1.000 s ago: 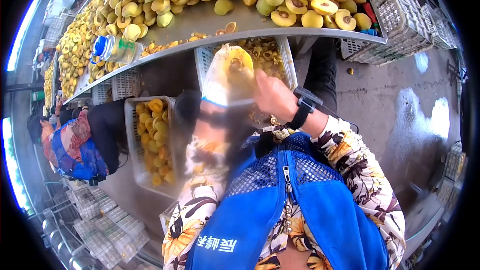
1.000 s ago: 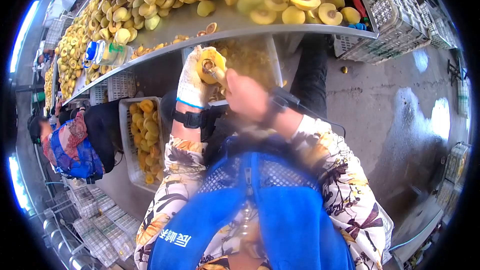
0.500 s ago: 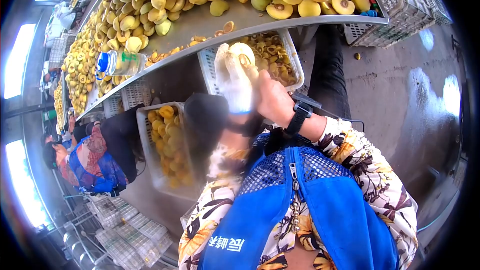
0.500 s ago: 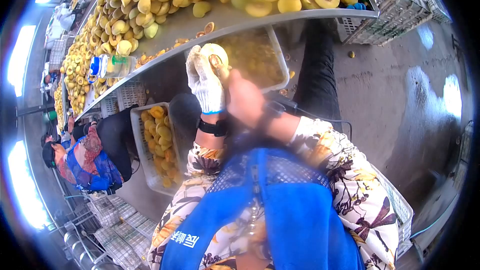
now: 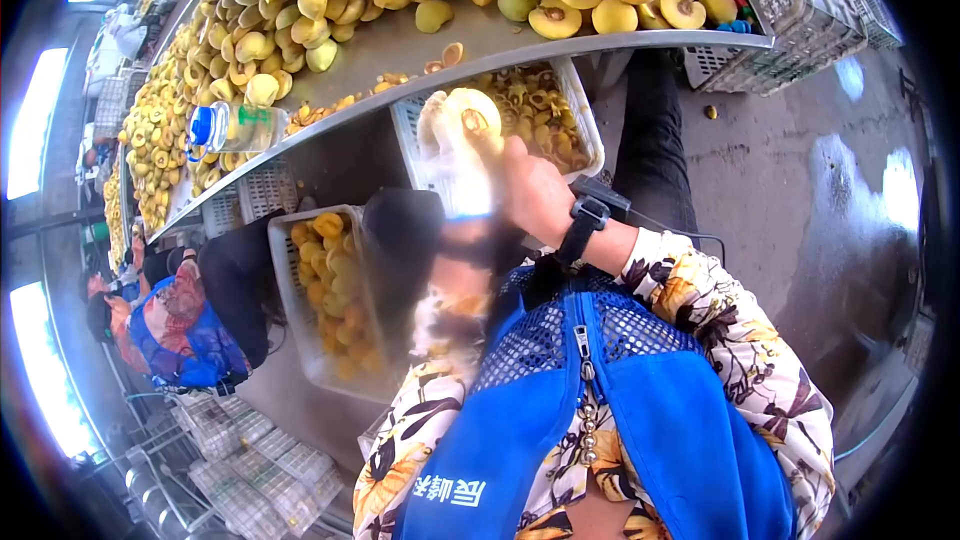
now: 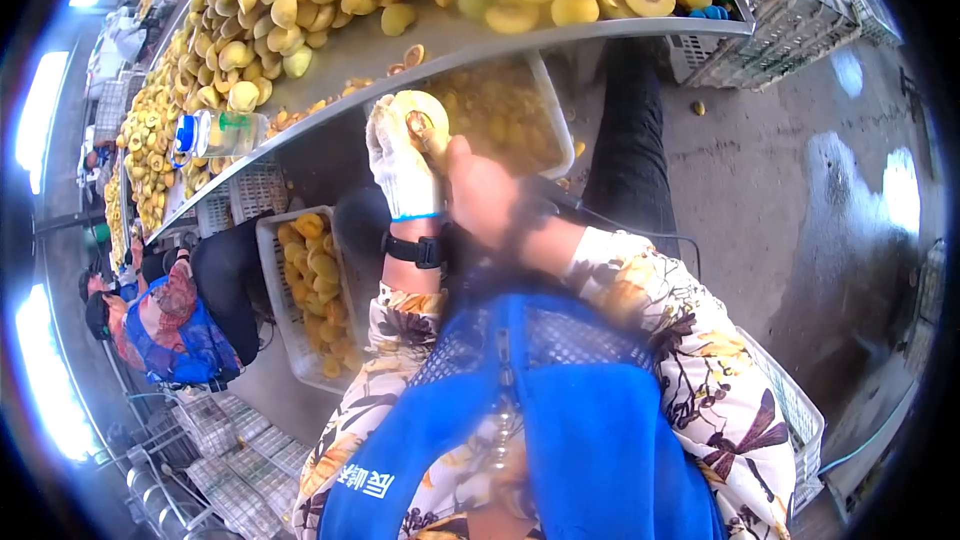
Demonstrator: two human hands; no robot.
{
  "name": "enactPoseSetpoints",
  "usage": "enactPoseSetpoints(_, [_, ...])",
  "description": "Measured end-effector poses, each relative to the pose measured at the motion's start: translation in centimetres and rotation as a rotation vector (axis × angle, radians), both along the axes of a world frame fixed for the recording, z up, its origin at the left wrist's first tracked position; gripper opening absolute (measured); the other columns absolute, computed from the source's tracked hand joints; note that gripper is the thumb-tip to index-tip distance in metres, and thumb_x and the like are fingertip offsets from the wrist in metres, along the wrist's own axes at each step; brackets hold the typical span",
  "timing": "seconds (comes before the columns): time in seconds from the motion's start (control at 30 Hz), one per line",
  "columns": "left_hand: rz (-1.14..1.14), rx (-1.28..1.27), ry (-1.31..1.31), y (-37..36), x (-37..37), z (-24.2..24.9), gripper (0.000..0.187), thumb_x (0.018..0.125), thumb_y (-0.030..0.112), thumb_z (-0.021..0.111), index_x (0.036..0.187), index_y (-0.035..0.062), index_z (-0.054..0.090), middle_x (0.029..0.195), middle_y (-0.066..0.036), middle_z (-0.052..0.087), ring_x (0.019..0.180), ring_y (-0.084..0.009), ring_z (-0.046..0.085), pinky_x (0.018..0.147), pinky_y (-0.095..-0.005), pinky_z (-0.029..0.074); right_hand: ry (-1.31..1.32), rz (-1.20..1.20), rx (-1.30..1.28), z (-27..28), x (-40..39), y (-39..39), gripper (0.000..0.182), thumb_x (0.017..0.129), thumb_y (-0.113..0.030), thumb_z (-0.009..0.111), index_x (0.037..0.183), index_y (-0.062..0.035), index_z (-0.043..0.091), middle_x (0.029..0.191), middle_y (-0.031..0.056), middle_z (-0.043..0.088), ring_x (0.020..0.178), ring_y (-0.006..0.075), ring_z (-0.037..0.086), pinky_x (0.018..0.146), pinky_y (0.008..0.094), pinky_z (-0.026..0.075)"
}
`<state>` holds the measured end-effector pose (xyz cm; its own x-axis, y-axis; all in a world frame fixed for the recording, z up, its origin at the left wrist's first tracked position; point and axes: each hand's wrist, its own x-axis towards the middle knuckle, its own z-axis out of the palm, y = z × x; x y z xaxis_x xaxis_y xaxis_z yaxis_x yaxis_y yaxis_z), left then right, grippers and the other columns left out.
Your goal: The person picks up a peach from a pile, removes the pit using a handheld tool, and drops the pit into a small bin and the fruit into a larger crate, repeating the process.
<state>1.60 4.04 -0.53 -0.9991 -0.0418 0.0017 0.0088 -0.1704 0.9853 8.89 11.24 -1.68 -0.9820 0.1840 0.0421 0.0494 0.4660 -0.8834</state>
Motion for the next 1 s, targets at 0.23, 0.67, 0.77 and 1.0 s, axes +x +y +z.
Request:
enactPoseSetpoints(0.23, [0.007, -0.089, 0.075, 0.5, 0.6, 0.1, 0.033, 0.094, 0.027, 0.052, 0.111, -0.0004, 0.057, 0.104, -0.007, 0.060, 0.093, -0.0142, 0.057, 0.082, -0.0276, 0.047, -0.009, 0.016, -0.017, -0.5, 0.4, -0.4, 0.017, 0.078, -0.002, 0.048, 0.091, 0.0067, 0.041, 0.065, 0.0249, 0.056, 0.064, 0.0431, 0.056, 0.058, 0.0491, 0.044])
enactPoseSetpoints(0.67, [-0.059, 0.132, -0.200, -0.3, -1.1, 1.1, 0.020, 0.089, 0.018, 0.058, 0.096, 0.0000, 0.063, 0.088, -0.006, 0.064, 0.080, -0.0133, 0.060, 0.074, -0.0259, 0.050, -0.197, 0.120, -0.037, 0.3, -0.6, 0.4, 0.015, 0.079, -0.005, 0.050, 0.089, 0.0052, 0.046, 0.067, 0.0236, 0.058, 0.064, 0.0360, 0.060, 0.055, 0.0437, 0.045])
enactPoseSetpoints(0.77, [-0.158, 0.091, -0.181, -1.0, -2.2, -1.8, 0.020, 0.088, 0.019, 0.058, 0.094, -0.0004, 0.063, 0.087, -0.006, 0.064, 0.079, -0.0128, 0.060, 0.071, -0.0271, 0.051, -0.608, 0.164, -0.415, 4.3, -0.7, 1.4, 0.019, 0.081, -0.008, 0.050, 0.095, 0.0036, 0.045, 0.062, 0.0139, 0.054, 0.054, 0.0230, 0.056, 0.047, 0.0378, 0.042])
enactPoseSetpoints(1.0, [-0.234, -0.054, 0.047, -1.8, -3.1, -5.7, 0.036, 0.089, 0.041, 0.054, 0.103, 0.0084, 0.056, 0.082, -0.008, 0.062, 0.071, -0.0227, 0.060, 0.059, -0.0315, 0.051, -0.772, 0.098, -0.817, 7.8, -0.7, 1.6, 0.022, 0.084, -0.010, 0.048, 0.103, -0.0020, 0.041, 0.069, 0.0034, 0.044, 0.049, 0.0096, 0.041, 0.040, 0.0257, 0.035])
